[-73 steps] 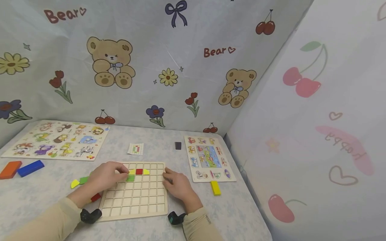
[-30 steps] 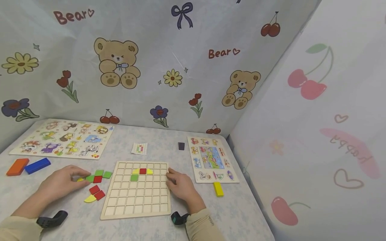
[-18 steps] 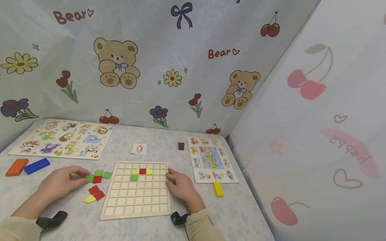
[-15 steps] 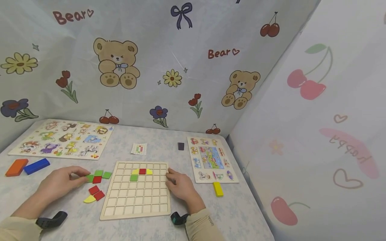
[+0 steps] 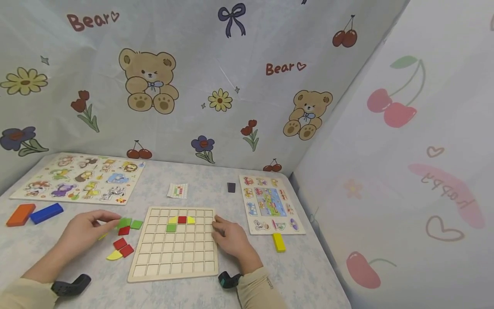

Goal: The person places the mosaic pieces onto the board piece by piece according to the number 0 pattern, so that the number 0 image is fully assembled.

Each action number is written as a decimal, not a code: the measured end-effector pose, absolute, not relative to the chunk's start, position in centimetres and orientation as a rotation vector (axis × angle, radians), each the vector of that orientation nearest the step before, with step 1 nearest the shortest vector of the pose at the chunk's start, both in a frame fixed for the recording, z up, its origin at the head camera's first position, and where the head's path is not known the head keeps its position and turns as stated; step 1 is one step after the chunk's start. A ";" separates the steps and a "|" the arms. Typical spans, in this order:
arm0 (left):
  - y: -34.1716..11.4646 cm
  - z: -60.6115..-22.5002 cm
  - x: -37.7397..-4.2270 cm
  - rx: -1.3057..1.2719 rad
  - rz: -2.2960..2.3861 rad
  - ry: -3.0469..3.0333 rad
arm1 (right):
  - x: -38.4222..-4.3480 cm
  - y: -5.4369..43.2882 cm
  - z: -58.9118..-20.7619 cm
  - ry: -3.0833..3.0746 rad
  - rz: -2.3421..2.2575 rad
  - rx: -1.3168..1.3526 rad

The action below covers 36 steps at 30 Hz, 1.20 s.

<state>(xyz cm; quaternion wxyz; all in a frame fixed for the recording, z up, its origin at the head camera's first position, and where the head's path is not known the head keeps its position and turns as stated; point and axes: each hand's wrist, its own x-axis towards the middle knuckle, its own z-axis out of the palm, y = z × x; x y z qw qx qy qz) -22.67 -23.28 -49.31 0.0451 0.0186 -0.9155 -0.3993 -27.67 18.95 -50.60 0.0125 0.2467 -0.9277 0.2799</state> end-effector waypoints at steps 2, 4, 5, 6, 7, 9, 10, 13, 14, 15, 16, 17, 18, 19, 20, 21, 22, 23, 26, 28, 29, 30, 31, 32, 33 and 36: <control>-22.1 -49.2 -22.6 0.055 -1.311 -2.771 | -27.7 19.0 -50.6 -2.892 0.861 0.769; -20.9 -49.0 -22.5 0.046 -1.384 -2.759 | -27.6 19.0 -50.5 -2.892 0.867 0.774; -20.3 -49.0 -22.4 0.042 -1.414 -2.752 | -27.6 19.0 -50.5 -2.891 0.870 0.778; -19.8 -48.9 -22.4 0.034 -1.439 -2.746 | -27.6 19.0 -50.4 -2.891 0.876 0.781; -19.3 -48.9 -22.4 0.035 -1.458 -2.740 | -27.6 18.9 -50.4 -2.890 0.878 0.787; -18.5 -48.8 -22.5 0.014 -1.489 -2.727 | -27.6 18.8 -50.5 -2.887 0.885 0.791; -18.1 -48.7 -22.6 -0.001 -1.508 -2.724 | -27.7 18.8 -50.5 -2.886 0.881 0.792; -16.8 -48.4 -22.8 -0.050 -1.554 -2.734 | -27.8 18.8 -50.7 -2.890 0.872 0.784; -16.3 -48.3 -23.0 -0.067 -1.560 -2.744 | -27.8 18.8 -50.7 -2.892 0.872 0.780; -15.8 -48.2 -23.1 -0.086 -1.560 -2.757 | -27.8 18.8 -50.7 -2.894 0.870 0.776; -15.3 -48.1 -23.2 -0.098 -1.562 -2.767 | -27.8 18.8 -50.7 -2.896 0.870 0.774; -14.9 -48.0 -23.3 -0.115 -1.551 -2.774 | -27.8 18.8 -50.7 -2.897 0.865 0.773; -14.4 -47.9 -23.5 -0.131 -1.530 -2.780 | -27.8 18.9 -50.7 -2.896 0.861 0.774; -13.9 -47.9 -23.7 -0.151 -1.506 -2.785 | -27.8 18.9 -50.6 -2.894 0.861 0.774; -13.5 -47.8 -23.8 -0.166 -1.487 -2.787 | -27.7 18.9 -50.6 -2.892 0.863 0.774; -13.1 -47.8 -23.9 -0.181 -1.471 -2.789 | -27.7 18.8 -50.5 -2.892 0.864 0.774; -12.7 -47.8 -24.0 -0.190 -1.460 -2.791 | -27.7 18.8 -50.5 -2.891 0.866 0.778; -12.4 -47.9 -24.1 -0.199 -1.454 -2.794 | -27.7 18.8 -50.5 -2.888 0.875 0.782; -12.0 -48.5 -24.0 -0.229 -1.450 -2.804 | -27.7 18.6 -50.4 -2.886 0.895 0.778; -11.9 -48.8 -23.8 -0.240 -1.454 -2.802 | -27.7 18.6 -50.5 -2.885 0.902 0.775; -11.9 -49.0 -23.7 -0.243 -1.453 -2.799 | -27.7 18.6 -50.5 -2.882 0.907 0.774; -11.9 -49.1 -23.7 -0.248 -1.443 -2.796 | -27.6 18.6 -50.5 -2.883 0.907 0.771; -11.9 -49.2 -23.7 -0.252 -1.434 -2.795 | -27.7 18.7 -50.5 -2.883 0.907 0.770; -11.9 -49.3 -23.7 -0.253 -1.422 -2.797 | -27.7 18.7 -50.5 -2.882 0.911 0.769; -11.8 -49.4 -23.7 -0.250 -1.411 -2.800 | -27.7 18.8 -50.5 -2.880 0.908 0.771; -11.7 -49.5 -23.6 -0.241 -1.368 -2.814 | -27.7 18.9 -50.6 -2.882 0.898 0.779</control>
